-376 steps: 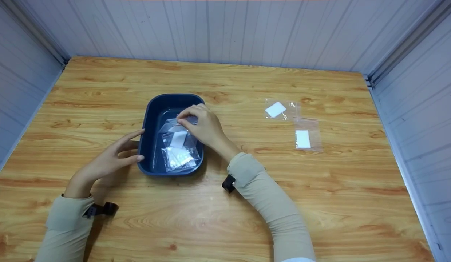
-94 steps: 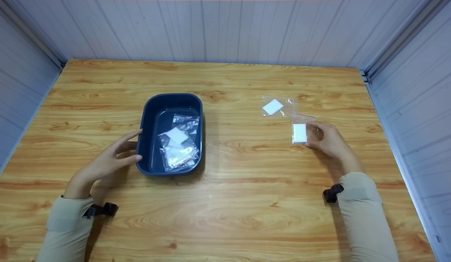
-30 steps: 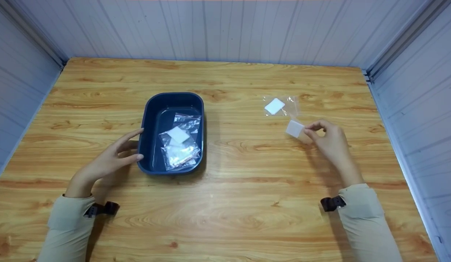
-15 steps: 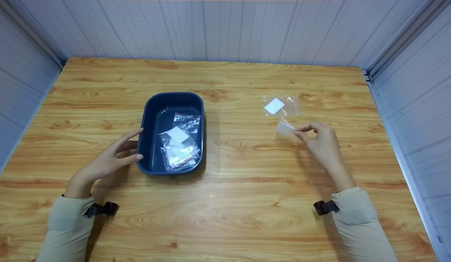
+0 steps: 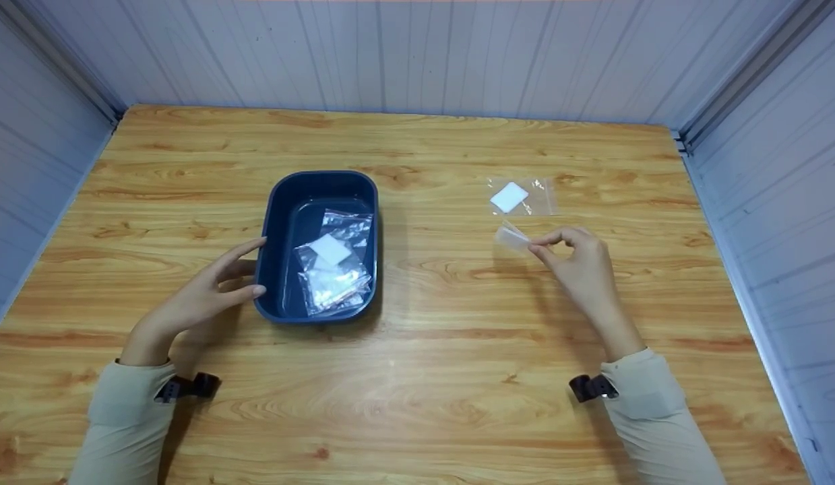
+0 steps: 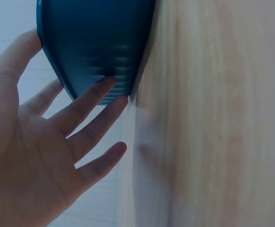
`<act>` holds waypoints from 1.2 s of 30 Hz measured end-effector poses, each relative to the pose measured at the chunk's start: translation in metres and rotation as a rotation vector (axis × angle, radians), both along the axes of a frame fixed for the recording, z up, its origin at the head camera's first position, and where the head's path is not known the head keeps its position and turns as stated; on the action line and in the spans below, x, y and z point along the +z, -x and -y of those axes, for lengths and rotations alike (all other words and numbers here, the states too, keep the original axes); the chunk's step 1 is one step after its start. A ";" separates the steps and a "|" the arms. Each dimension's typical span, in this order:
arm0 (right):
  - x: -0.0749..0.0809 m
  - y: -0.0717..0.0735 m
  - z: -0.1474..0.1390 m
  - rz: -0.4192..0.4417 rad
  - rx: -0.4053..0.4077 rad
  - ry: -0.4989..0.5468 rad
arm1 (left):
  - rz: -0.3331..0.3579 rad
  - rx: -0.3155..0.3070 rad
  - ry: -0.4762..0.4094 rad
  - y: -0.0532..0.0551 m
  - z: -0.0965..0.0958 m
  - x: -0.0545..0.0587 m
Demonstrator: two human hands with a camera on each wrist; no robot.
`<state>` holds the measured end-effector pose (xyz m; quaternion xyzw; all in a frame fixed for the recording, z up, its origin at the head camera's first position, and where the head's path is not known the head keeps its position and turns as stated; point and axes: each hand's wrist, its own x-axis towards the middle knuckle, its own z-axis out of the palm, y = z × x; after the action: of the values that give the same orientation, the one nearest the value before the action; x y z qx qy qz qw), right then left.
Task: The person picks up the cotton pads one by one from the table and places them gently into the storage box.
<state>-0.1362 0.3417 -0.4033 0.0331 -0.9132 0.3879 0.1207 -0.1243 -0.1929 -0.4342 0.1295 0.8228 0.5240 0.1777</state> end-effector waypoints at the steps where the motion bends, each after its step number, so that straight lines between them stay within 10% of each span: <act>1: 0.000 0.000 0.002 -0.009 0.003 0.002 | 0.001 0.000 0.000 0.000 0.000 0.000; 36: 0.008 -0.003 0.073 -0.040 0.137 0.110 | 0.013 0.008 -0.006 -0.001 -0.001 0.002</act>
<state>-0.1330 0.2684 -0.3956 0.0966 -0.8835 0.4440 0.1138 -0.1237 -0.1916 -0.4323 0.1232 0.8205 0.5282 0.1804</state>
